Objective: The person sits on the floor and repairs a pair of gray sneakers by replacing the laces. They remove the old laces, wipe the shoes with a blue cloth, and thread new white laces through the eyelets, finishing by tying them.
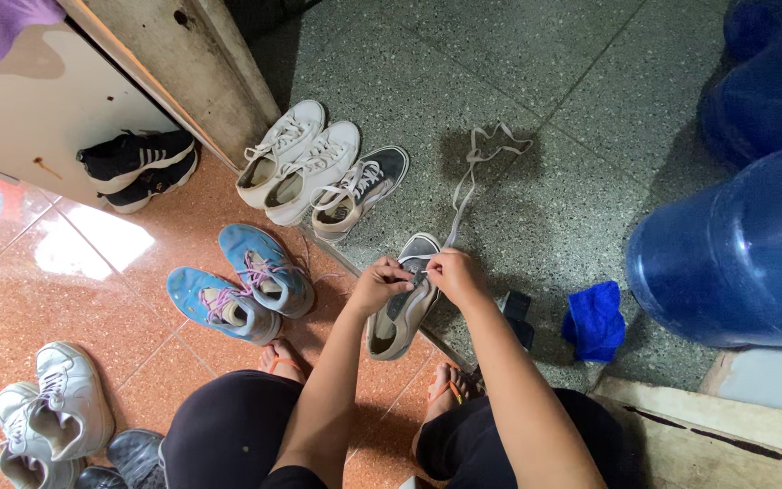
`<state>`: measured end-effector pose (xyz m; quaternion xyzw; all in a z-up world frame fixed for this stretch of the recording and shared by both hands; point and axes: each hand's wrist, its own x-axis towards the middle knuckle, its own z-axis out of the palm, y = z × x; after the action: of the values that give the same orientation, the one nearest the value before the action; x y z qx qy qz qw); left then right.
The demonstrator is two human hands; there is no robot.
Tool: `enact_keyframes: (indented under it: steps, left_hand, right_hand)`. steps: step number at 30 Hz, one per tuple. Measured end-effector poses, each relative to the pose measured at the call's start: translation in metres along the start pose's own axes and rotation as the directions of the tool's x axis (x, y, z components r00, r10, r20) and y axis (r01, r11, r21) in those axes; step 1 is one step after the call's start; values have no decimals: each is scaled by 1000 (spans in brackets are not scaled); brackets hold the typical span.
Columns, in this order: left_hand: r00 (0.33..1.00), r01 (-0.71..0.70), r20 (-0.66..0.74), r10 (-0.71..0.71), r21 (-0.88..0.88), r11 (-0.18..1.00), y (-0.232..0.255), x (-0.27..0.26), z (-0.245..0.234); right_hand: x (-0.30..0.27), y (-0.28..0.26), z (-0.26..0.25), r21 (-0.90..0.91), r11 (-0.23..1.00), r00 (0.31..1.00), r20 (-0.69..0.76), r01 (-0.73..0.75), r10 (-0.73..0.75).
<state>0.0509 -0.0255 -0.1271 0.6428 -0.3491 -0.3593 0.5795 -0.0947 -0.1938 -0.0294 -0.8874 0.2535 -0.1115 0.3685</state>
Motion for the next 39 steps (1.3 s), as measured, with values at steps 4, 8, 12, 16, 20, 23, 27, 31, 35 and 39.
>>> enact_keyframes:
  steps: [4,8,12,16,20,23,27,31,35,39]
  left_hand:
    - [998,-51,20,52,-24,998,9,-4,-2]
    - [999,37,15,-37,-24,999,18,-5,-1]
    - [999,37,6,-37,16,999,21,-5,1]
    - [999,51,-5,-51,46,998,18,-2,8]
    - [993,-114,-4,118,213,970,22,3,17]
    - [994,-76,-47,96,327,942,35,6,24]
    - [981,-72,-114,157,540,839,56,4,38]
    - [979,-16,-139,149,676,737,70,2,48]
    - [984,3,-126,126,718,696,78,0,47]
    - [991,49,-125,56,707,705,76,1,45]
  right_hand:
    - [0,-5,0,7,1000,1000,-5,20,-20]
    - [-1,-5,0,64,997,999,8,39,-39]
    - [1,-3,1,50,999,997,73,14,-18]
    - [1,8,12,-61,997,994,97,50,-44]
    - [-1,24,31,-203,974,995,1,99,-101]
    - [1,39,39,-34,999,999,-17,35,-35]
    - [-1,54,43,-44,997,998,-13,-67,67]
    - [-3,65,47,-15,998,999,-9,-54,54]
    - [-3,67,53,-56,997,999,-27,-44,43]
    - [-4,63,56,120,952,960,46,-280,276]
